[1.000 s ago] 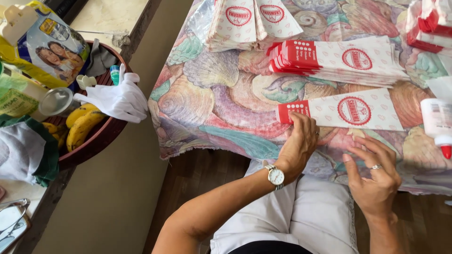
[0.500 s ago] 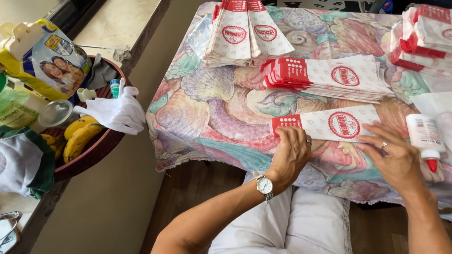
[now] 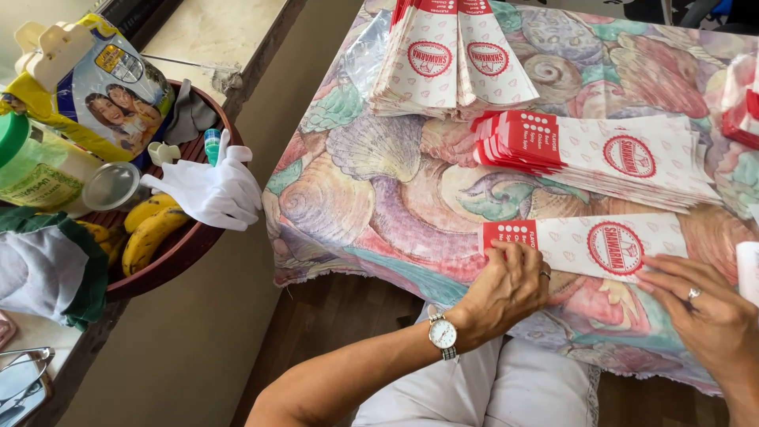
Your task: Manually applying glue to paper templates and folding them to assemble bags
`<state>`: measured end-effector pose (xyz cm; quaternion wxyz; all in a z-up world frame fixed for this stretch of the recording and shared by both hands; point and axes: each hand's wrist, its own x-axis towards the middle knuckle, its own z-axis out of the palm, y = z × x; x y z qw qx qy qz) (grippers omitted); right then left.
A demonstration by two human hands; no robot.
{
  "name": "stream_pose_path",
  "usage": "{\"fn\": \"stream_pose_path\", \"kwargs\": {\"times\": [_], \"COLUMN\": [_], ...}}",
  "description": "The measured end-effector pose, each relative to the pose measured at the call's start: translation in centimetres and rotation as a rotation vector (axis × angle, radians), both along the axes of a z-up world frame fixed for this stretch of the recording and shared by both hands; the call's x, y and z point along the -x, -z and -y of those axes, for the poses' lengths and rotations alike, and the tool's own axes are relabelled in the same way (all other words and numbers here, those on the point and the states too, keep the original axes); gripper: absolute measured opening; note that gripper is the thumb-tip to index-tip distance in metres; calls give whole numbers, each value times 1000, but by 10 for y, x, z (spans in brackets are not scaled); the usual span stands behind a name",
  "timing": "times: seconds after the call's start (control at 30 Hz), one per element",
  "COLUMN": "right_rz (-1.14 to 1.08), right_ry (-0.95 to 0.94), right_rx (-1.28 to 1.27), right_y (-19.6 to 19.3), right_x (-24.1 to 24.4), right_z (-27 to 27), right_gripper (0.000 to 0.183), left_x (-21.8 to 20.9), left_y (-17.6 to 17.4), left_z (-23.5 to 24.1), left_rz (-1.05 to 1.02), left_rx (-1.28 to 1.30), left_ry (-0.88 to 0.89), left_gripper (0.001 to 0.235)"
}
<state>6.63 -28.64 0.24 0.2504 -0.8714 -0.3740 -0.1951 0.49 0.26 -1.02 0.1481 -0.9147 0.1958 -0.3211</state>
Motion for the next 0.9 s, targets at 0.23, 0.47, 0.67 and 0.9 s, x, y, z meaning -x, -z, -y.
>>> {"fn": "stream_pose_path", "kwargs": {"times": [0.23, 0.47, 0.67, 0.9], "right_rz": [85, 108, 36, -69], "right_ry": [12, -23, -3, 62], "right_rx": [20, 8, 20, -24], "right_y": [5, 24, 31, 37], "right_x": [5, -7, -10, -6], "right_z": [-3, 9, 19, 18], "right_gripper": [24, 16, 25, 22], "left_x": [0, 1, 0, 2], "left_y": [-10, -12, -7, -9], "left_z": [-9, -11, -10, -6], "left_rz": [-65, -153, -139, -14], "left_rx": [44, 3, 60, -30], "left_ry": [86, 118, 142, 83], "left_gripper": [21, 23, 23, 41]}}
